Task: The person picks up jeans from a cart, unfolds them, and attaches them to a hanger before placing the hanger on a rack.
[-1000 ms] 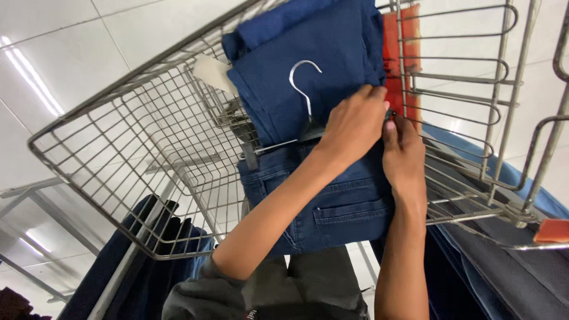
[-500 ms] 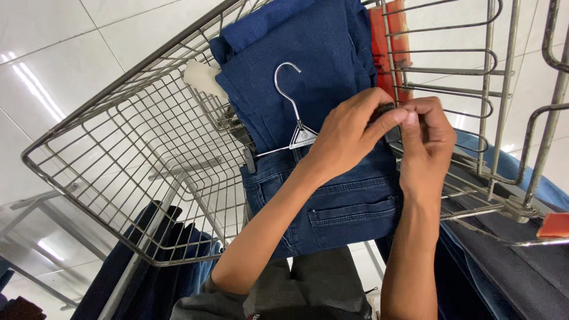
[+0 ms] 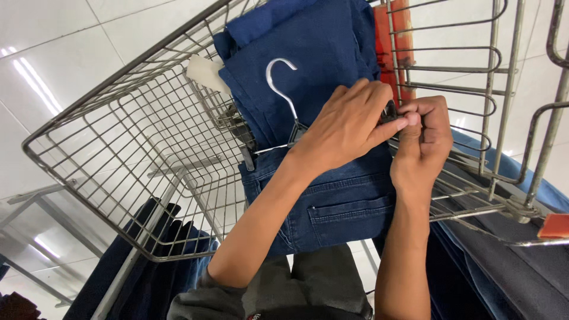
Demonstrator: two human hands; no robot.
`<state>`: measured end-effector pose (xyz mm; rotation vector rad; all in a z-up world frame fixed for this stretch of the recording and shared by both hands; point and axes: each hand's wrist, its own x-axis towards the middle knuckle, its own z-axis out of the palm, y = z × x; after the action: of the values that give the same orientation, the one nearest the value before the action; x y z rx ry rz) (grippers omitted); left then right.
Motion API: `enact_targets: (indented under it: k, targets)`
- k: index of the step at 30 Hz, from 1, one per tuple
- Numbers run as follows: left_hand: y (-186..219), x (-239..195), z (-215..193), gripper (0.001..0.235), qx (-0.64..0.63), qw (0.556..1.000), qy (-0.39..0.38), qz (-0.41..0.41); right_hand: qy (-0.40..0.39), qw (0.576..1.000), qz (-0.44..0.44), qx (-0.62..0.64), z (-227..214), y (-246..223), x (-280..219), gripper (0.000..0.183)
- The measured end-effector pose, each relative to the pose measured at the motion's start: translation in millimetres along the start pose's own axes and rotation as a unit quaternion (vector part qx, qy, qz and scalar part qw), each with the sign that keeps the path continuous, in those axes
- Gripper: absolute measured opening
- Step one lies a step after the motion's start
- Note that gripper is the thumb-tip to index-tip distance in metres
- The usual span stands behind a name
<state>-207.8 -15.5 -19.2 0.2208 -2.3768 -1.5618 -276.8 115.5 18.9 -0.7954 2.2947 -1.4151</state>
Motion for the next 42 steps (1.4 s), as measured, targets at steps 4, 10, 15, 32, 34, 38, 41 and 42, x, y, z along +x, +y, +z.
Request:
enact_targets:
  k: [4,10,15,32,34,38,41,42]
  targets:
    - [-4.1,0.6,-6.7,0.032,-0.105,0.994,-0.01,-0.013,-0.012,1.0,-0.008,0.006,3.7,1.0,0.7,0.028]
    - [-6.0,4.4,-11.6,0.034,-0.066,0.996,0.015,0.058,-0.004,1.0,-0.018,0.005,3.3,0.2,-0.5,0.034]
    - [-10.7,3.3,-11.5,0.032,-0.095,0.99,0.015,0.101,0.008,0.998,0.002,0.057,6.3,4.3,-2.6,0.032]
    - [-34.0,-8.0,-11.4,0.029,-0.236,0.97,-0.047,0.023,-0.012,0.999,-0.025,0.025,6.1,0.4,2.6,0.032]
    - [-35.4,-9.2,-13.6,0.025,-0.293,0.954,-0.054,0.0,-0.02,0.999,-0.029,0.033,6.7,2.3,1.5,0.03]
    - [-26.2,-1.6,-17.7,0.026,-0.181,0.982,-0.039,0.047,-0.009,1.0,-0.021,0.011,7.1,-2.4,2.4,0.034]
    - [-27.1,-4.5,-16.5,0.025,-0.161,0.985,-0.034,0.054,-0.004,1.0,-0.022,0.006,8.3,-1.3,2.0,0.035]
    - [-29.3,-6.7,-14.7,0.026,-0.213,0.976,-0.036,0.03,-0.005,1.0,-0.02,0.012,8.5,0.2,1.8,0.035]
